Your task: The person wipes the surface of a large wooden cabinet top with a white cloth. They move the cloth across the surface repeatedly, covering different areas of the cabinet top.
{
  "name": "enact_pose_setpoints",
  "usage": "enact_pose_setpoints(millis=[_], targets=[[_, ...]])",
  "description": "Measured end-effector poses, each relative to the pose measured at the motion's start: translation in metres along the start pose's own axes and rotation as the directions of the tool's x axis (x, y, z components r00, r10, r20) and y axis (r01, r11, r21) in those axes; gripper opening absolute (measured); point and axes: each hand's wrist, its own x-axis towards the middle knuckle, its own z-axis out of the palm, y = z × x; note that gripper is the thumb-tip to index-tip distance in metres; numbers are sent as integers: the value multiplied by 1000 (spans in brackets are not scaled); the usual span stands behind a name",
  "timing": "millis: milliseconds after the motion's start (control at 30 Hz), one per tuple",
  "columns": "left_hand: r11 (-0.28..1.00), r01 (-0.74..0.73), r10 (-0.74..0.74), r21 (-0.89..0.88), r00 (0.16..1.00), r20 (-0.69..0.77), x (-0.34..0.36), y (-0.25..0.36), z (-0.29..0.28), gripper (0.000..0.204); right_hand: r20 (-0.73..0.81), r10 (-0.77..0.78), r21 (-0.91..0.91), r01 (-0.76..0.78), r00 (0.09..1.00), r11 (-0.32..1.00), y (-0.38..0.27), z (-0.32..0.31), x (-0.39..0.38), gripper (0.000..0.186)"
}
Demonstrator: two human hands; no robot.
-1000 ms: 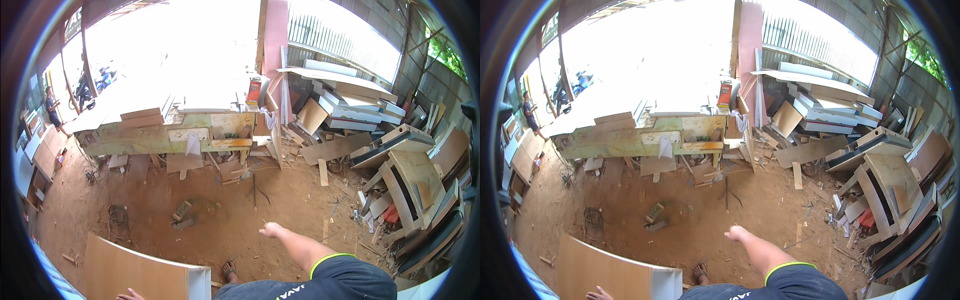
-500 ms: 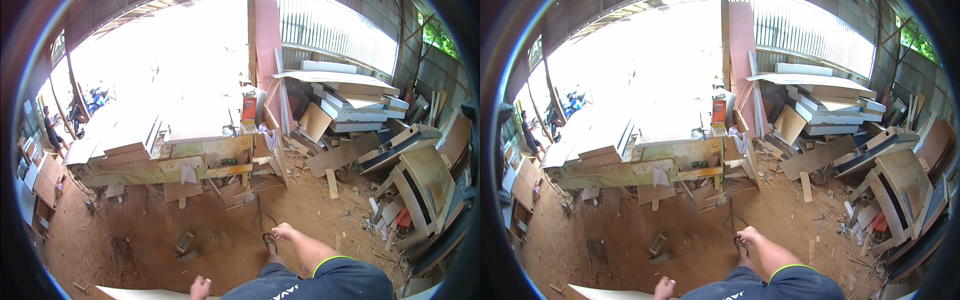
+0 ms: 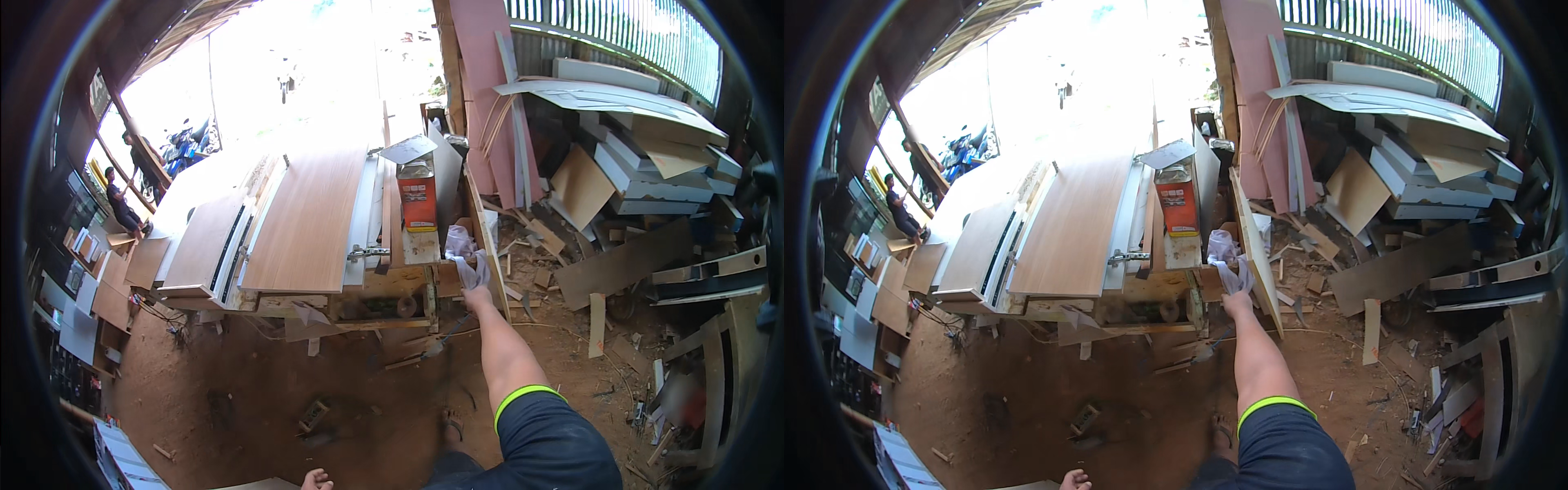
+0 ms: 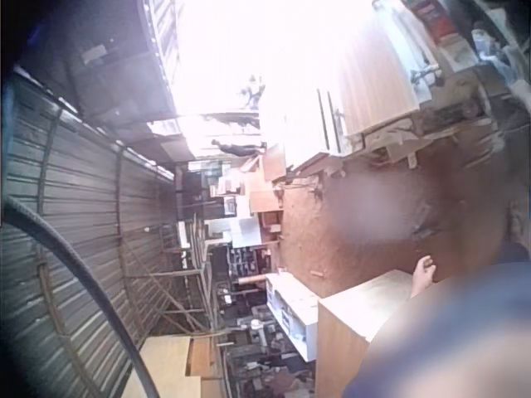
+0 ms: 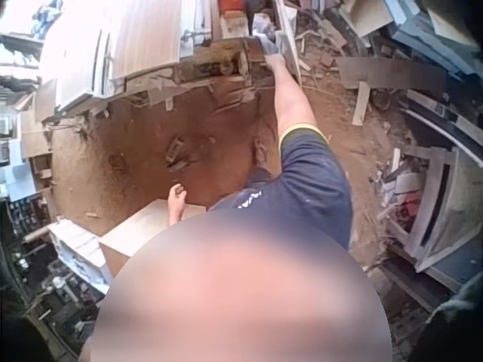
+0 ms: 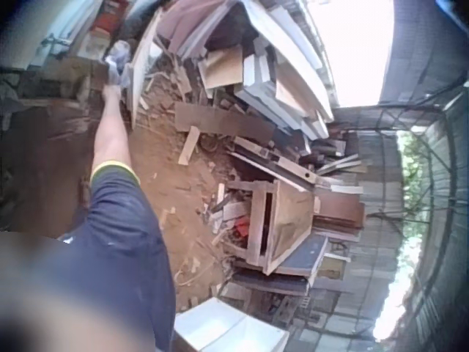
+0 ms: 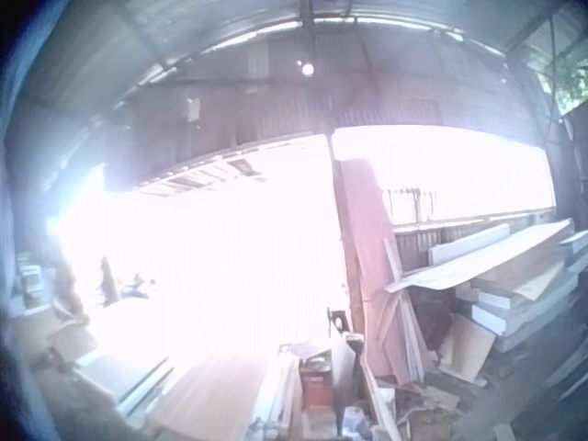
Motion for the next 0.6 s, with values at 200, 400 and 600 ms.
enact_pose_setpoints(millis=[200, 400, 600], targets=[[967, 209, -230, 147, 962, 147, -57, 1, 39, 43, -214, 178, -107, -204, 961, 973, -50, 5, 34, 66], [931, 293, -329, 220, 932, 151, -51, -13, 67, 54, 82, -253, -299, 266, 964, 916, 31, 29, -66, 42], [927, -5, -17, 375, 998, 54, -14, 46, 110, 65, 978, -208, 102, 811, 25, 577, 137, 59, -335, 45]])
